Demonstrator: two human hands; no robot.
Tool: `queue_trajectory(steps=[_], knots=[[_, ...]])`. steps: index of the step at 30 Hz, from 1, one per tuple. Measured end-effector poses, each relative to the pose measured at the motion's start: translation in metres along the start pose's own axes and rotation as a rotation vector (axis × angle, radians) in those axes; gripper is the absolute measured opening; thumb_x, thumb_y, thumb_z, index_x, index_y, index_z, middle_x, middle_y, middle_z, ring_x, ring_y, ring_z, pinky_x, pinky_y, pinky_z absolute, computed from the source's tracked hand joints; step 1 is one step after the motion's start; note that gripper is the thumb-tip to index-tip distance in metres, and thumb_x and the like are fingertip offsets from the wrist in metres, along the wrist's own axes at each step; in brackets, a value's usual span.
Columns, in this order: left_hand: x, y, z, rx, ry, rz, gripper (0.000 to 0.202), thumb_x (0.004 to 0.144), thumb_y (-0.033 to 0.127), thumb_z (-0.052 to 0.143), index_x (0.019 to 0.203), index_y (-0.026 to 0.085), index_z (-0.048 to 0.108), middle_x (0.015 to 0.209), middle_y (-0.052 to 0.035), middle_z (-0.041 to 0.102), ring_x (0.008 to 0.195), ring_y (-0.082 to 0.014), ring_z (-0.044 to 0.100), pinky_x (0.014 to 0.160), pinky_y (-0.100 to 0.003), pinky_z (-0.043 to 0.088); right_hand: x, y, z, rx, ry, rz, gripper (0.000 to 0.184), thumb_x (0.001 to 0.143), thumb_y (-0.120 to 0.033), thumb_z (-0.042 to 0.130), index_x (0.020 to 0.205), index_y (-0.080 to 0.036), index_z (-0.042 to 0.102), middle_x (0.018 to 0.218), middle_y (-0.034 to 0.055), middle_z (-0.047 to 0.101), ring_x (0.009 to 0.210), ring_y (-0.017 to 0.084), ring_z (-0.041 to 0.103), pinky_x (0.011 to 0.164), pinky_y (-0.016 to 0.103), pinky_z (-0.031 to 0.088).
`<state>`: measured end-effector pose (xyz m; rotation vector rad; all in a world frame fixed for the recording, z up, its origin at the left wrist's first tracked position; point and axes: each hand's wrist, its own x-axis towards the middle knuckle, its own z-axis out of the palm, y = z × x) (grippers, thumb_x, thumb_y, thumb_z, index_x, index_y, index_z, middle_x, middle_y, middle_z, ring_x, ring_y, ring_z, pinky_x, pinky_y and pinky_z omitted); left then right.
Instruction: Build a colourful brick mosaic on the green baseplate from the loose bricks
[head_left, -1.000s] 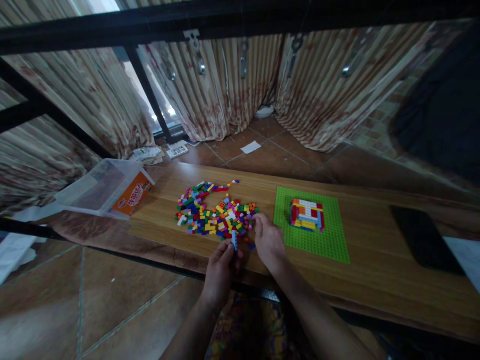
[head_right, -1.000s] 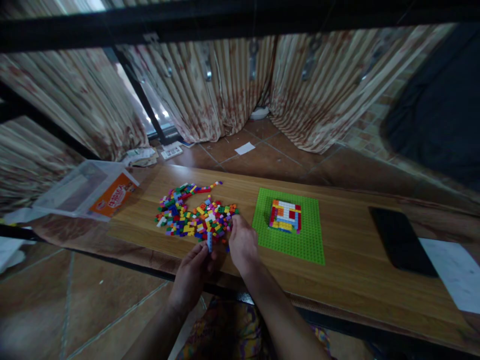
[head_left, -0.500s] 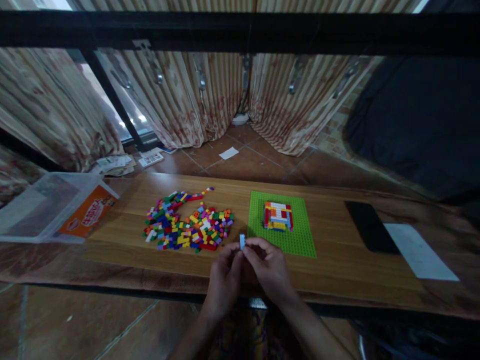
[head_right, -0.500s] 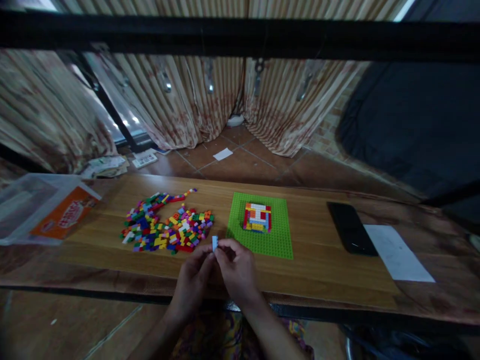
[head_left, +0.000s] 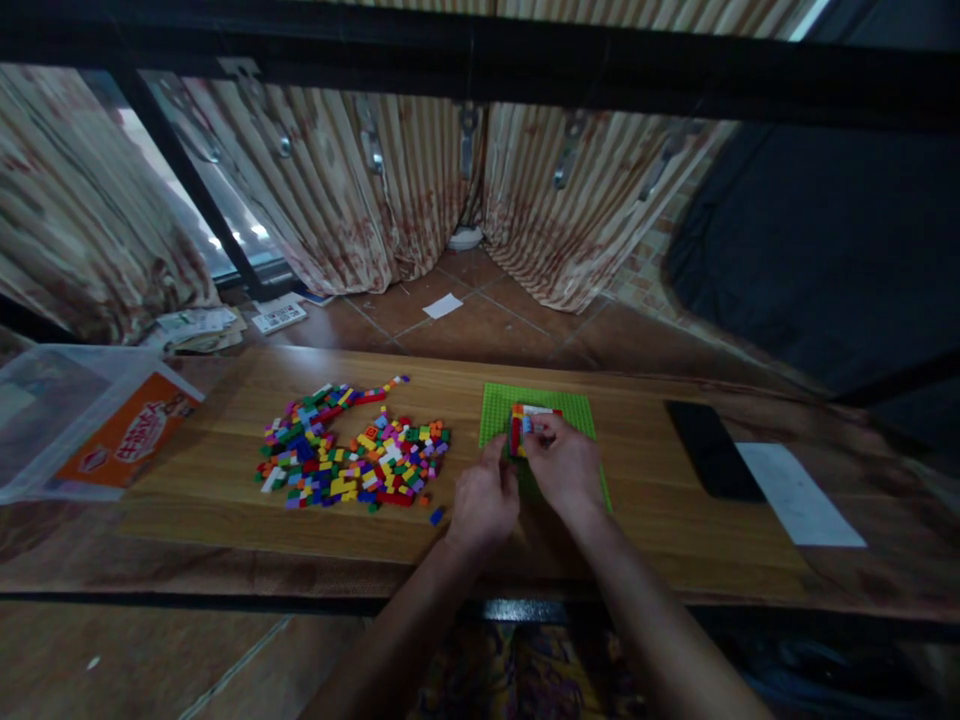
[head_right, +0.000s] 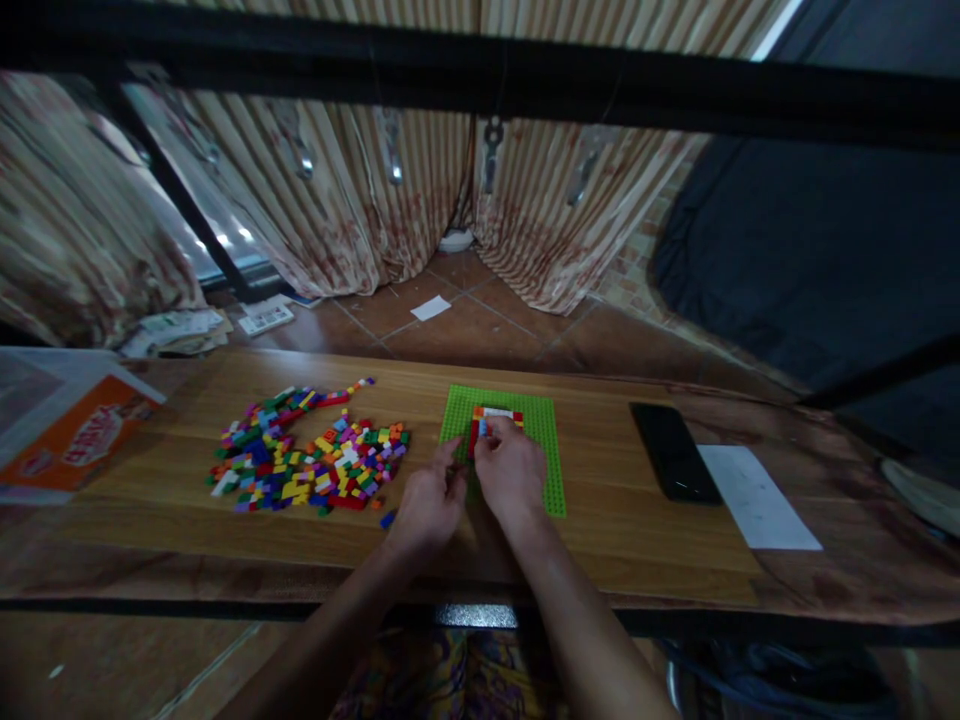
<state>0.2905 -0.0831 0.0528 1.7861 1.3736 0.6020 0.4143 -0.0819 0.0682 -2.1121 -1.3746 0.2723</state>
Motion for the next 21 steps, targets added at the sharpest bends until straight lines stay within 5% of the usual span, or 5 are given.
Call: queue_trajectory(steps=[10, 21], knots=[[0.007, -0.003, 0.008, 0.020, -0.041, 0.123, 0.054, 0.083, 0.012, 0.042, 0.136, 0.018, 0.046, 0.126, -0.0138, 0.062, 0.113, -0.0241, 0.060, 0.100, -0.038, 0.044, 0.001, -0.007, 0.014, -0.225, 0.030, -0.051, 0.019, 0.083, -0.025, 0.054, 0.091, -0.021, 0.071, 0.072, 0.0072, 0.071, 0.063, 0.019, 0.065, 0.059, 0.028, 0.042], [0.005, -0.001, 0.014, 0.287, -0.103, 0.159, 0.068, 0.076, 0.011, 0.046, 0.143, 0.009, 0.036, 0.125, -0.0203, 0.057, 0.103, -0.0288, 0.062, 0.088, -0.040, 0.050, -0.004, 0.000, 0.014, -0.049, 0.020, -0.080, 0.024, 0.086, -0.024, 0.049, 0.096, -0.018, 0.070, 0.090, 0.0085, 0.073, 0.077, 0.020, 0.067, 0.072, 0.030, 0.047]])
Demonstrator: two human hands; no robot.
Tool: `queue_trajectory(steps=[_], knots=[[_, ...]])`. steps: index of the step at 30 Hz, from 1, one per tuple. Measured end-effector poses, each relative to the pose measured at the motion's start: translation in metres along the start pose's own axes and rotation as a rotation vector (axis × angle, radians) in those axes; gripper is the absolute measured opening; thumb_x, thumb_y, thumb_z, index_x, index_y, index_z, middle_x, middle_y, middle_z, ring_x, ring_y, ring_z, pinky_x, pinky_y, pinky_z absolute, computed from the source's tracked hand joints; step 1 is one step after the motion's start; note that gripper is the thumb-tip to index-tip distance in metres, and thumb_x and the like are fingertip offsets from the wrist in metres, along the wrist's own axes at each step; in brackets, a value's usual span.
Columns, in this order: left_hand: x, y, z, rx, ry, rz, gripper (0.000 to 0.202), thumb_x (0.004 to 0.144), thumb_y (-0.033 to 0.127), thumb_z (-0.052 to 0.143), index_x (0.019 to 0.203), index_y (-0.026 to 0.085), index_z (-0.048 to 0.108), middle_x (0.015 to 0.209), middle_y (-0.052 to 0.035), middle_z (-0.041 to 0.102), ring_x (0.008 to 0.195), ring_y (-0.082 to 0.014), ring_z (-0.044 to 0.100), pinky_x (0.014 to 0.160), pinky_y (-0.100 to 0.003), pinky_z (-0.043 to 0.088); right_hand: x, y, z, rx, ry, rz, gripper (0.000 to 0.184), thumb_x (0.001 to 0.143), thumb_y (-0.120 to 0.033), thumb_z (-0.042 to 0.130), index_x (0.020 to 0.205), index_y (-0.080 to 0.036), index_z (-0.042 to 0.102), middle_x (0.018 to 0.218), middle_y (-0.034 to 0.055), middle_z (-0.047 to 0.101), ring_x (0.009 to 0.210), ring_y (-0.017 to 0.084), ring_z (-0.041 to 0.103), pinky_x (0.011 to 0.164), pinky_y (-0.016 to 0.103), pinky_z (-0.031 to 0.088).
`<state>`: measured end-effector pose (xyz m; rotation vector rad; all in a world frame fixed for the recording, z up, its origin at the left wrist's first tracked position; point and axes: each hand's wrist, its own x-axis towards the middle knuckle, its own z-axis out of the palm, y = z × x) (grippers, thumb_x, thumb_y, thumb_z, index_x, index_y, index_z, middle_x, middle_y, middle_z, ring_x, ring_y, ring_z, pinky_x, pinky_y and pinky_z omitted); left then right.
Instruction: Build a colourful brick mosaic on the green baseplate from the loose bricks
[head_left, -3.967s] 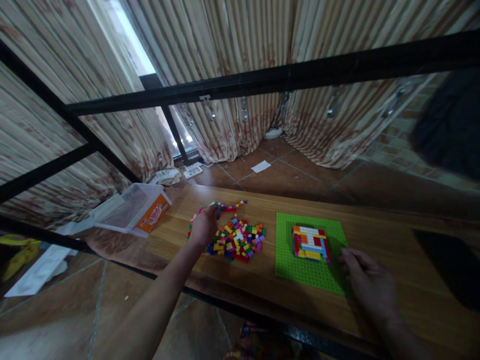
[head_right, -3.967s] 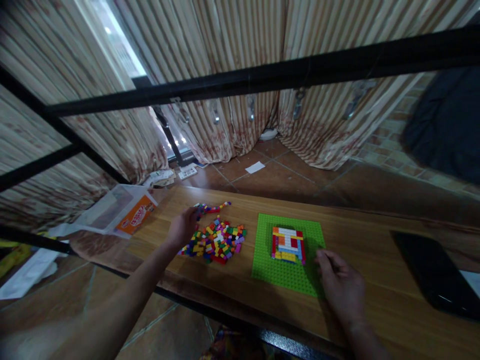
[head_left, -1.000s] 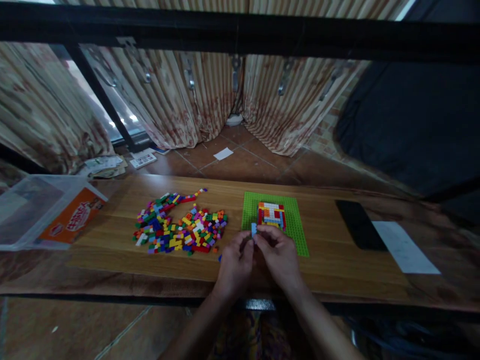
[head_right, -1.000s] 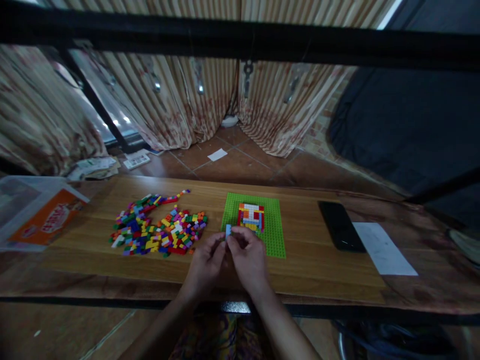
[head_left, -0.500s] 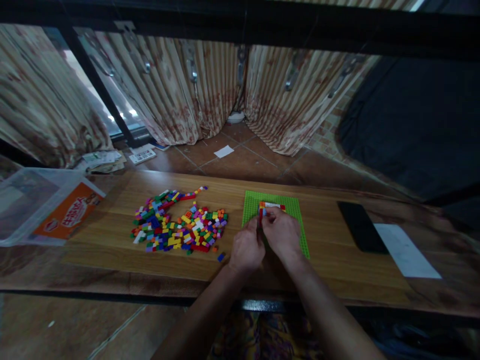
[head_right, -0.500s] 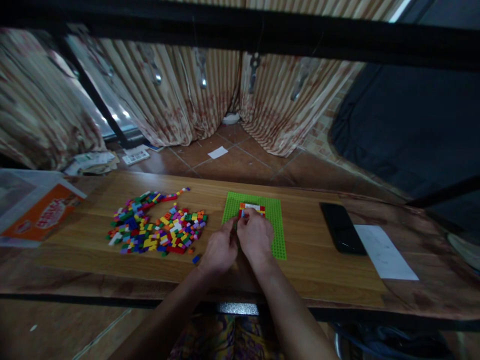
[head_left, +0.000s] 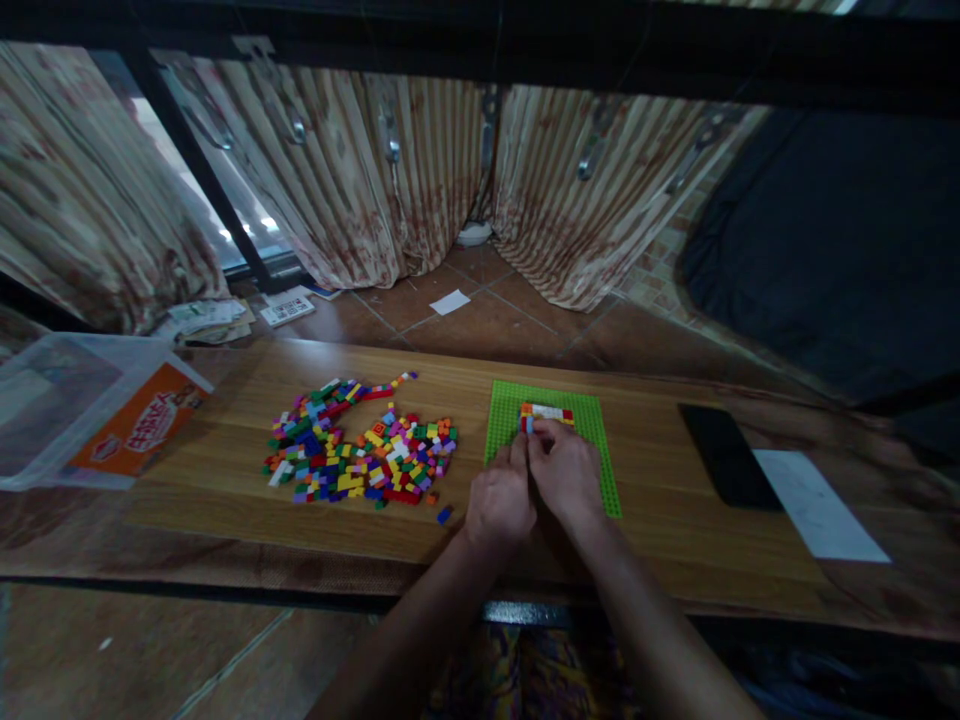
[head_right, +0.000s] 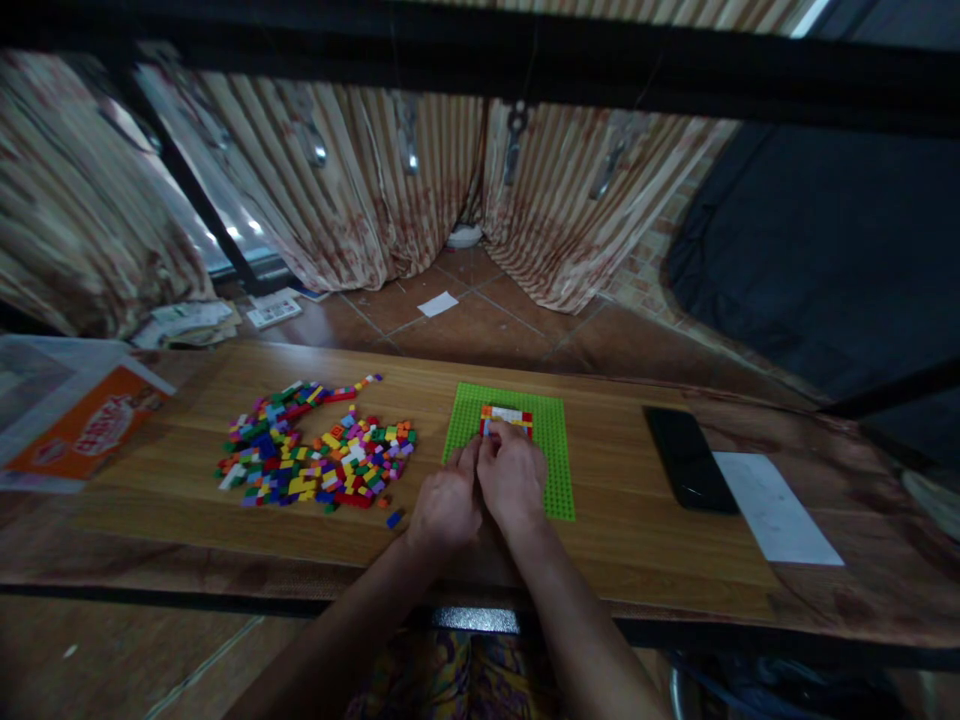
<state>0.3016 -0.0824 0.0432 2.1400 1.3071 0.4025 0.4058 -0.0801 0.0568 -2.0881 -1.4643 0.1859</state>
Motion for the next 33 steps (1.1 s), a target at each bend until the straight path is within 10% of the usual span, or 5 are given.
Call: queue_trajectory(steps=[33], knots=[[-0.001, -0.009, 0.005, -0.014, 0.030, 0.090, 0.067, 0.077, 0.011, 0.042, 0.144, 0.013, 0.037, 0.115, -0.0177, 0.060, 0.094, -0.0245, 0.063, 0.082, -0.033, 0.051, -0.017, 0.016, 0.007, 0.299, 0.073, -0.145, 0.025, 0.088, -0.022, 0.047, 0.092, -0.023, 0.072, 0.097, 0.0048, 0.071, 0.092, 0.019, 0.063, 0.087, 0.035, 0.049]])
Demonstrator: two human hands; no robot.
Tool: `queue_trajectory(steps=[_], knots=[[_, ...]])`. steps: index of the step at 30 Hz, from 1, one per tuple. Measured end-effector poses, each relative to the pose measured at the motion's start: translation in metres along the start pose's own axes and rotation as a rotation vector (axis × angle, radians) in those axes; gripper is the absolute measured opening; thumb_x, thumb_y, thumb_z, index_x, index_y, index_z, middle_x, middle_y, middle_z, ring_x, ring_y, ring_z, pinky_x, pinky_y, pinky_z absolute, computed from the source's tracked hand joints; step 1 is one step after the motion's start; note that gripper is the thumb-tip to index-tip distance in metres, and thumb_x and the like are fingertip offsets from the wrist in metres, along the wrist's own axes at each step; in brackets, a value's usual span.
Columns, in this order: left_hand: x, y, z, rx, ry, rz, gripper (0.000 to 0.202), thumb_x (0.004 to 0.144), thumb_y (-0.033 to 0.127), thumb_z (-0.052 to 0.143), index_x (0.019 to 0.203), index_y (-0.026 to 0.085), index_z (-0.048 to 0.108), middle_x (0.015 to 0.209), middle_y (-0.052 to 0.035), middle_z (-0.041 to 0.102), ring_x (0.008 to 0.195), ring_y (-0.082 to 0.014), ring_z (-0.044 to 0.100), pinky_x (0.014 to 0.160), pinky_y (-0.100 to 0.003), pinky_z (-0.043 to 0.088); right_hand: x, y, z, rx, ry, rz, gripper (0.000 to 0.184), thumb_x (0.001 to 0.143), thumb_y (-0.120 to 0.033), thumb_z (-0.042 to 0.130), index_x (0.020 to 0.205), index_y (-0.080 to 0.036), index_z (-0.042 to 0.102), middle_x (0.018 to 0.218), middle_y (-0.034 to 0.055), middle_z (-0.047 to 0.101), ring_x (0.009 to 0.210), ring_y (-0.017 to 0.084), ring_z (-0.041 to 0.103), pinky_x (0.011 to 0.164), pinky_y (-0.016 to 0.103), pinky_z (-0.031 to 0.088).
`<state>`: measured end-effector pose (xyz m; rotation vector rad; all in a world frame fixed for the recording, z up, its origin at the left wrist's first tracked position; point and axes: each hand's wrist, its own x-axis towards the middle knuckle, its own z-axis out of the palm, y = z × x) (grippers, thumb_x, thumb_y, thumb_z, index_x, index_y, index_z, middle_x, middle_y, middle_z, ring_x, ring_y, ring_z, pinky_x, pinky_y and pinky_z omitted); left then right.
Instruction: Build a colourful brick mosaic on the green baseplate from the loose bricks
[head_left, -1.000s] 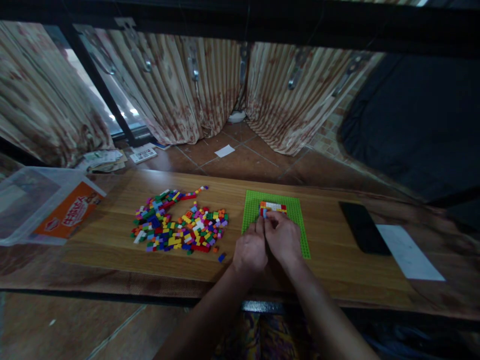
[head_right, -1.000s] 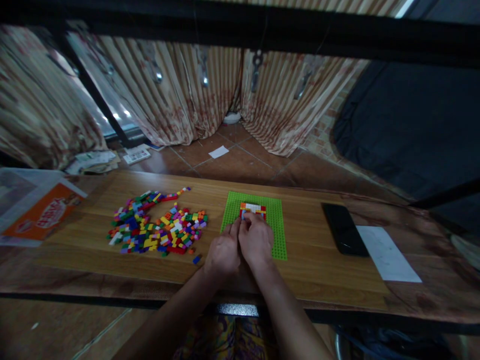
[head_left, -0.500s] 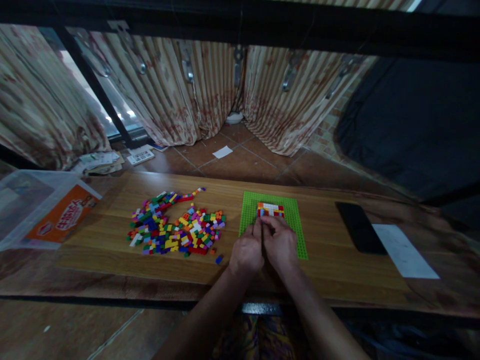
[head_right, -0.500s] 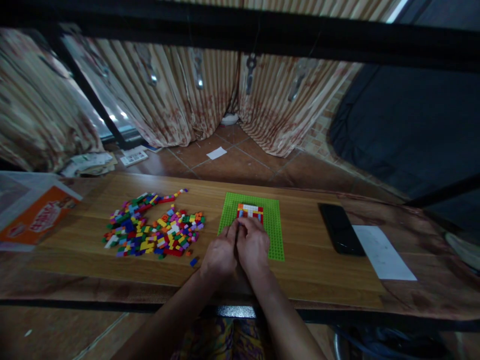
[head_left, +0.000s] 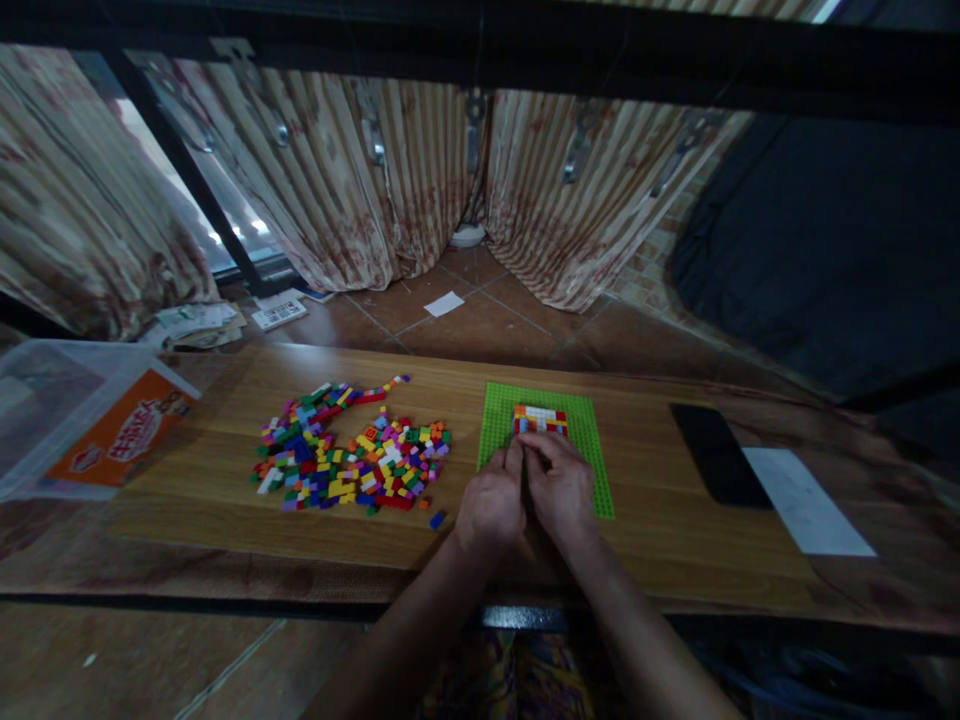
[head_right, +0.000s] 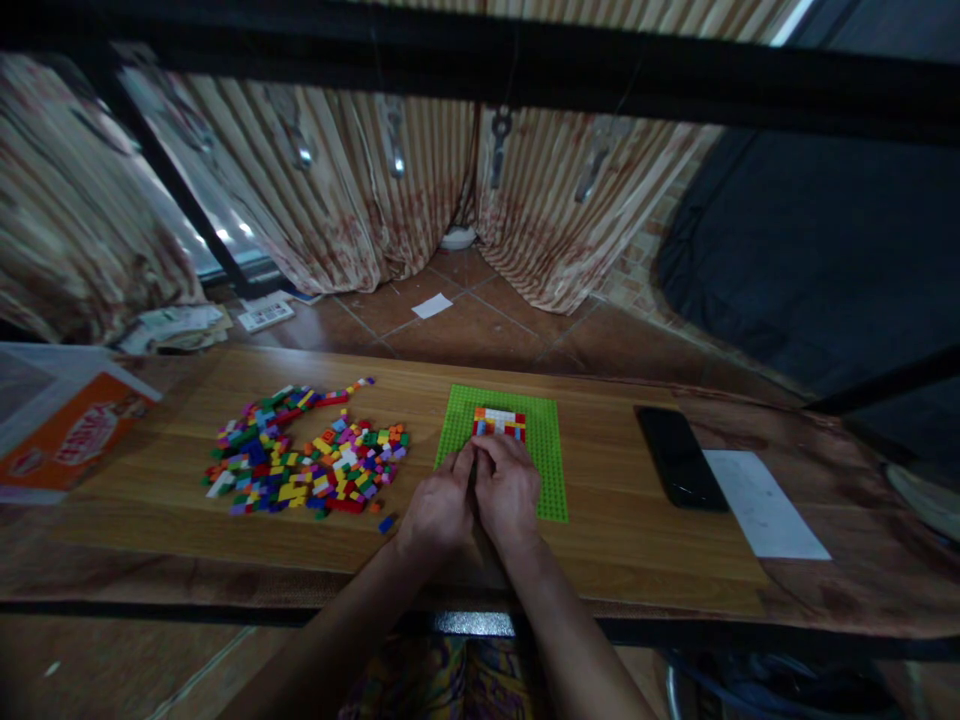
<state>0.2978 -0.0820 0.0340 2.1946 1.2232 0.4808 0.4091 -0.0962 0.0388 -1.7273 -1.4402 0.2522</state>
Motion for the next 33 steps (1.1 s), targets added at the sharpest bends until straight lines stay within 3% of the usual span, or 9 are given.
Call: queue_trajectory(steps=[6, 11, 17, 22, 28, 33], knots=[[0.001, -0.001, -0.002, 0.004, -0.022, -0.021, 0.063, 0.081, 0.013, 0.038, 0.144, 0.013, 0.036, 0.118, -0.0180, 0.060, 0.094, -0.0254, 0.064, 0.081, -0.035, 0.052, -0.002, 0.005, 0.002, 0.023, 0.044, -0.055, 0.024, 0.089, -0.022, 0.047, 0.093, -0.024, 0.071, 0.095, 0.0040, 0.071, 0.092, 0.019, 0.062, 0.089, 0.036, 0.048], [0.001, -0.003, -0.001, -0.010, -0.018, -0.002, 0.062, 0.083, 0.014, 0.038, 0.145, 0.012, 0.032, 0.128, -0.0190, 0.057, 0.104, -0.0250, 0.063, 0.091, -0.037, 0.050, -0.004, 0.011, 0.001, -0.156, 0.068, -0.061, 0.032, 0.087, -0.030, 0.053, 0.116, -0.021, 0.065, 0.120, 0.0094, 0.062, 0.112, 0.025, 0.052, 0.099, 0.044, 0.042], [0.000, -0.006, 0.000, -0.031, 0.008, 0.027, 0.058, 0.087, 0.018, 0.038, 0.144, 0.011, 0.031, 0.132, -0.0195, 0.055, 0.110, -0.0255, 0.061, 0.095, -0.039, 0.049, 0.015, 0.024, -0.014, -0.420, -0.160, -0.134, 0.053, 0.083, -0.042, 0.060, 0.132, -0.022, 0.054, 0.141, 0.0123, 0.044, 0.125, 0.034, 0.039, 0.100, 0.051, 0.038], [0.000, -0.009, 0.002, -0.007, 0.026, 0.023, 0.057, 0.088, 0.019, 0.039, 0.144, 0.013, 0.032, 0.126, -0.0155, 0.059, 0.105, -0.0228, 0.063, 0.092, -0.037, 0.051, 0.036, 0.032, -0.025, -0.400, -0.364, -0.230, 0.052, 0.082, -0.045, 0.062, 0.130, -0.027, 0.056, 0.142, 0.0101, 0.043, 0.128, 0.034, 0.037, 0.101, 0.052, 0.038], [0.000, -0.011, 0.005, 0.021, 0.036, 0.039, 0.057, 0.087, 0.018, 0.040, 0.144, 0.012, 0.033, 0.123, -0.0158, 0.060, 0.096, -0.0226, 0.065, 0.086, -0.037, 0.053, 0.044, 0.035, -0.027, -0.323, -0.409, -0.265, 0.047, 0.079, -0.037, 0.066, 0.125, -0.027, 0.060, 0.136, 0.0087, 0.049, 0.126, 0.030, 0.041, 0.102, 0.051, 0.039], [0.000, -0.012, 0.006, 0.026, 0.052, 0.041, 0.056, 0.088, 0.019, 0.039, 0.143, 0.012, 0.034, 0.120, -0.0150, 0.061, 0.096, -0.0214, 0.064, 0.087, -0.035, 0.052, 0.048, 0.024, -0.027, -0.382, -0.413, -0.264, 0.044, 0.076, -0.032, 0.069, 0.120, -0.025, 0.063, 0.132, 0.0095, 0.053, 0.124, 0.031, 0.042, 0.099, 0.050, 0.040]])
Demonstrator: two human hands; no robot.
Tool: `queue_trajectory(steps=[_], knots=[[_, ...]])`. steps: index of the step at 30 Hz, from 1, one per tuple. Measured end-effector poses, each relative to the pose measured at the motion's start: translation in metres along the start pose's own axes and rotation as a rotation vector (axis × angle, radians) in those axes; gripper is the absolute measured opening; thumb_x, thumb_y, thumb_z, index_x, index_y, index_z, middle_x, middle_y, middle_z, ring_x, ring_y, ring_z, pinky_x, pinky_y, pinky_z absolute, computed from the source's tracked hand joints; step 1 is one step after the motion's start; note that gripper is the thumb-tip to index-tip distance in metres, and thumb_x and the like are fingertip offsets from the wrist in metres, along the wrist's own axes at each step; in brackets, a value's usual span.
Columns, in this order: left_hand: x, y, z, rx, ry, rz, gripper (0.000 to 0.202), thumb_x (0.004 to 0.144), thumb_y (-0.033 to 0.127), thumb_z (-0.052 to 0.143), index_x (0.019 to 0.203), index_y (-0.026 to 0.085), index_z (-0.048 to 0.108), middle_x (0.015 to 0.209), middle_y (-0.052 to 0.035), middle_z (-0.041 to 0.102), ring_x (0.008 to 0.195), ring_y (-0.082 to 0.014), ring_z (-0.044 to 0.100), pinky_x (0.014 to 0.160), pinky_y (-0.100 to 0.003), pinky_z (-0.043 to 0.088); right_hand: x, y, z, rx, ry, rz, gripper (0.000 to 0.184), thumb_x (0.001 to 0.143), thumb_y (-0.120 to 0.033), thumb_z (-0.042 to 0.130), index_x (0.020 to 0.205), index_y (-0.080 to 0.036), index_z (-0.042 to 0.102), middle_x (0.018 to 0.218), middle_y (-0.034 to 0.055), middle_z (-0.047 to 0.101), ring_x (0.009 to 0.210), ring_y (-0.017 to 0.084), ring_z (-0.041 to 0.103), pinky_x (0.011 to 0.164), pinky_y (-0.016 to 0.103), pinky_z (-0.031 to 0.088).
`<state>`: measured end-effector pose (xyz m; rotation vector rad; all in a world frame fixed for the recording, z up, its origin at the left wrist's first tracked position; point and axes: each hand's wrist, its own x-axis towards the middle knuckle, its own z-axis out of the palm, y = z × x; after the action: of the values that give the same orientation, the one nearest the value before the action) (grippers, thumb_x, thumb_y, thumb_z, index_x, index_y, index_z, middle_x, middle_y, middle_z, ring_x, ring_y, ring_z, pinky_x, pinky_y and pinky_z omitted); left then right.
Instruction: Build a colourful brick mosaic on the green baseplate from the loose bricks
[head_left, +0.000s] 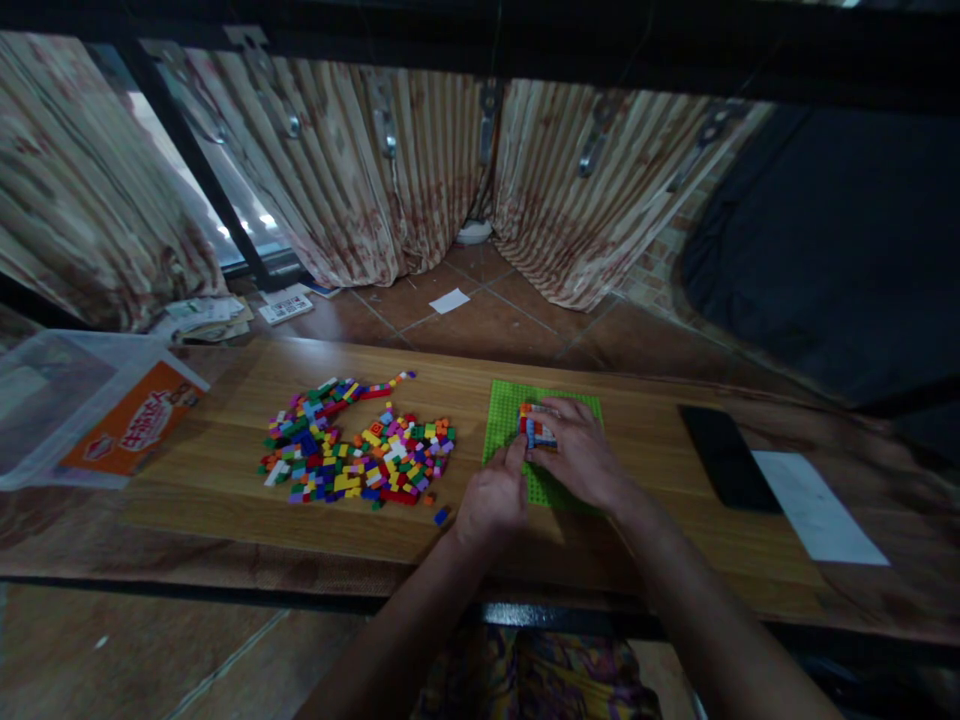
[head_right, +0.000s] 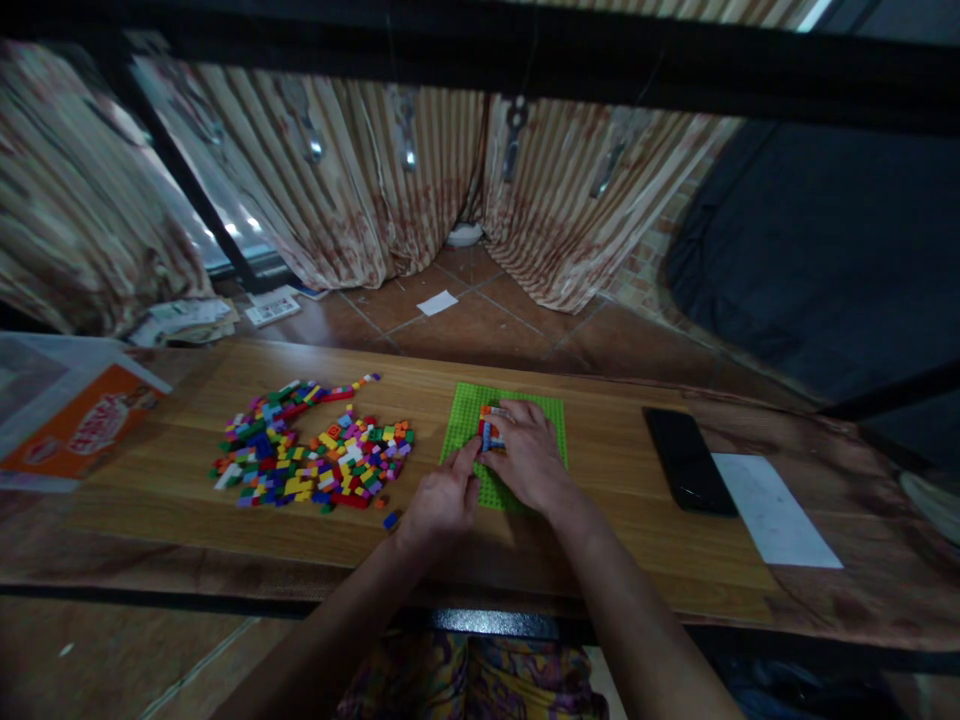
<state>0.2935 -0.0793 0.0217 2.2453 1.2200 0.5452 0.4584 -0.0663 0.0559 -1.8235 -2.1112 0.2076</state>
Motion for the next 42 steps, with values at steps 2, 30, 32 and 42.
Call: queue_trajectory(steps=[2, 30, 32, 42], knots=[[0.000, 0.000, 0.000, -0.011, -0.011, -0.005, 0.057, 0.088, 0.019, 0.039, 0.144, 0.012, 0.033, 0.122, -0.0150, 0.060, 0.099, -0.0218, 0.063, 0.089, -0.035, 0.052, 0.003, -0.005, -0.002, -0.042, -0.007, 0.012, 0.043, 0.076, -0.029, 0.068, 0.119, -0.023, 0.064, 0.132, 0.0103, 0.053, 0.124, 0.032, 0.041, 0.099, 0.050, 0.040], [0.011, 0.032, -0.026, 0.306, -0.250, -0.107, 0.065, 0.083, 0.007, 0.041, 0.147, 0.014, 0.030, 0.119, -0.0156, 0.062, 0.099, -0.0211, 0.064, 0.084, -0.030, 0.053, -0.064, 0.010, 0.019, 0.352, 0.264, 0.336, 0.053, 0.076, -0.037, 0.064, 0.126, -0.022, 0.055, 0.125, 0.0113, 0.060, 0.117, 0.028, 0.055, 0.102, 0.049, 0.042], [0.011, 0.032, -0.026, 0.293, -0.228, -0.091, 0.065, 0.082, 0.005, 0.042, 0.146, 0.015, 0.033, 0.118, -0.0152, 0.062, 0.099, -0.0207, 0.064, 0.085, -0.029, 0.052, -0.061, 0.008, 0.022, 0.351, 0.249, 0.341, 0.057, 0.075, -0.036, 0.065, 0.129, -0.022, 0.053, 0.125, 0.0112, 0.061, 0.116, 0.028, 0.055, 0.101, 0.049, 0.042], [-0.019, 0.034, -0.017, 0.047, -0.032, -0.072, 0.051, 0.082, 0.010, 0.043, 0.133, 0.013, 0.047, 0.119, -0.0161, 0.057, 0.103, -0.0215, 0.061, 0.094, -0.035, 0.049, -0.080, -0.006, 0.020, 0.373, 0.212, 0.338, 0.059, 0.076, -0.030, 0.066, 0.133, -0.020, 0.051, 0.123, 0.0106, 0.062, 0.113, 0.026, 0.056, 0.100, 0.047, 0.042]])
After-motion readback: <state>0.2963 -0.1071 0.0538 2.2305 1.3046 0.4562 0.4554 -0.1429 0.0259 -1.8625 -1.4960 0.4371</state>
